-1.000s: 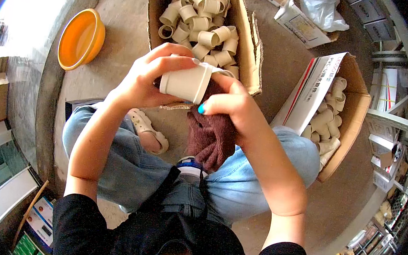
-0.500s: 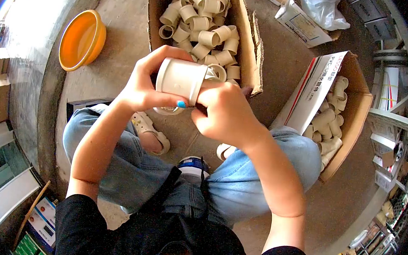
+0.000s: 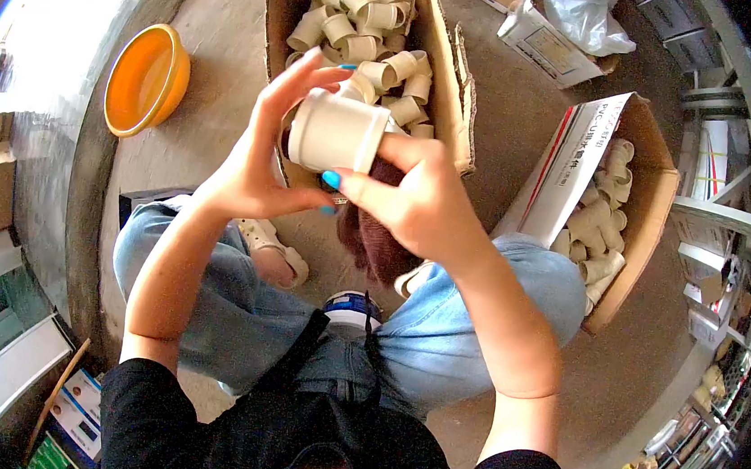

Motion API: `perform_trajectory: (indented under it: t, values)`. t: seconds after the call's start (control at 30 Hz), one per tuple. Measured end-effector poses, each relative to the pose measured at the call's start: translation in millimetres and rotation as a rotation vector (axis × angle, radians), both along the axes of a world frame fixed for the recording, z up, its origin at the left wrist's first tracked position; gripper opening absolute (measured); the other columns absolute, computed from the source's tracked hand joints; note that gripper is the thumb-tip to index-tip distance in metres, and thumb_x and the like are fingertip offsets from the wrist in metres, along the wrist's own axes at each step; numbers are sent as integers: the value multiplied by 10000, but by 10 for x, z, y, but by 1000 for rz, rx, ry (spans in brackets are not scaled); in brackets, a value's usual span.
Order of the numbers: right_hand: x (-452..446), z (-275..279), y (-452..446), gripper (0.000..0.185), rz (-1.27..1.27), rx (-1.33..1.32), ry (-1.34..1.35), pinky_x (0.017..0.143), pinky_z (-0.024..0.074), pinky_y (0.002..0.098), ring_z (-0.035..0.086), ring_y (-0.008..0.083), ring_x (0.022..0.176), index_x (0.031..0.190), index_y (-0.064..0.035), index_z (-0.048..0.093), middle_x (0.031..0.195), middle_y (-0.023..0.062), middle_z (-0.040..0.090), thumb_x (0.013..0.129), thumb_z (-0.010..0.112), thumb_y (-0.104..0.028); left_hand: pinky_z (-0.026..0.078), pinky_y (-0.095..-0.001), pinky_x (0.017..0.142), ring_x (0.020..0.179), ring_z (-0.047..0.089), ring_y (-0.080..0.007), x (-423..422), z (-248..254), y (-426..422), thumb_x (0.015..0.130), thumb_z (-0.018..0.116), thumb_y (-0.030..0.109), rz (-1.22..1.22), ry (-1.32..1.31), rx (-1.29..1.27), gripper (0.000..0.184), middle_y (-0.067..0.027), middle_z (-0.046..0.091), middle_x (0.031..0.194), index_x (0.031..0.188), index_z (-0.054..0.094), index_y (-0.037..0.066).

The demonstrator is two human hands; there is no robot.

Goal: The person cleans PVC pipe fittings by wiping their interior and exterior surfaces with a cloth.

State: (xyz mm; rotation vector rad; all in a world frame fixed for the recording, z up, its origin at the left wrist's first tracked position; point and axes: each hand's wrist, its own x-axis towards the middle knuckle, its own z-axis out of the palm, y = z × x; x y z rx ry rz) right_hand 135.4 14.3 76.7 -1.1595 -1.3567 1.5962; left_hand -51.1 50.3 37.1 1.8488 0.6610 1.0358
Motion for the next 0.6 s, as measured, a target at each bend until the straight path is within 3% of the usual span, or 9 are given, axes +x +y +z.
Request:
perform_trajectory:
  t: [0.03, 0.07, 0.1, 0.13, 0.27, 0.37, 0.47, 0.57, 0.6]
  values:
    - [-15, 3, -26, 198, 5, 150, -148, 695, 453, 250, 560, 83, 762, 928, 45, 614, 827, 65, 634, 763, 614, -65, 295, -375, 1000, 1191, 395, -259, -42, 46, 52, 558, 824, 236, -77, -20, -44, 1038, -161, 417, 1273, 1370, 202, 54]
    - [-42, -44, -45, 167, -1, 452, -299, 620, 464, 267, 593, 118, 705, 897, 19, 625, 808, 88, 635, 733, 622, -15, 294, -372, 999, 1191, 393, -254, -69, 52, 66, 574, 815, 270, -93, -39, -144, 1019, -169, 421, 1264, 1367, 212, 53]
    - [-55, -124, -53, 206, -10, 669, -377, 637, 494, 310, 615, 266, 701, 917, -2, 624, 874, 119, 618, 715, 625, -40, 292, -369, 998, 1192, 392, -250, -87, 50, 74, 591, 807, 305, -106, -57, -244, 1002, -178, 425, 1256, 1364, 222, 51]
    - [-60, -136, -65, 195, -15, 736, -436, 622, 495, 319, 610, 264, 688, 896, -12, 625, 876, 105, 611, 702, 627, -38, 308, -362, 987, 1171, 414, -242, -97, 49, 56, 611, 788, 357, -78, -47, -292, 928, -163, 454, 1226, 1329, 296, 35]
    - [-75, -132, -56, 164, 30, 943, -617, 542, 473, 316, 603, 265, 616, 843, -8, 636, 788, 106, 611, 680, 651, 5, 368, -334, 928, 1070, 496, -219, -130, 36, 48, 629, 781, 332, -80, 61, -294, 771, -128, 537, 1119, 1233, 419, 17]
    - [-72, -170, -60, 164, 111, 992, -747, 537, 476, 318, 597, 284, 607, 839, 0, 635, 764, 108, 603, 678, 662, -10, 335, -329, 973, 1138, 449, -187, -143, 123, 11, 597, 789, 382, -118, -38, -582, 871, -115, 498, 1204, 1259, 382, -12]
    - [-133, -295, -69, 221, -25, 869, -556, 521, 466, 281, 586, 187, 594, 866, -23, 627, 794, 43, 603, 647, 633, -49, 350, -323, 958, 1118, 460, -183, -128, 84, -4, 591, 798, 360, -72, -22, -603, 859, -107, 495, 1197, 1245, 387, -17]
    - [-54, -78, -110, 255, 68, 71, -284, 523, 442, 258, 557, 113, 587, 899, 8, 632, 731, 63, 617, 651, 604, -49, 390, -327, 895, 1035, 507, -213, -95, -21, -10, 612, 790, 284, -44, 30, -239, 729, -115, 537, 1108, 1198, 441, 29]
    - [-34, -47, -69, 271, 67, 13, -156, 543, 428, 243, 528, 79, 602, 911, 27, 634, 697, 63, 626, 661, 576, -57, 380, -339, 908, 1035, 498, -239, -86, -21, -9, 575, 800, 276, -28, 38, -231, 734, -97, 531, 1111, 1181, 456, 46]
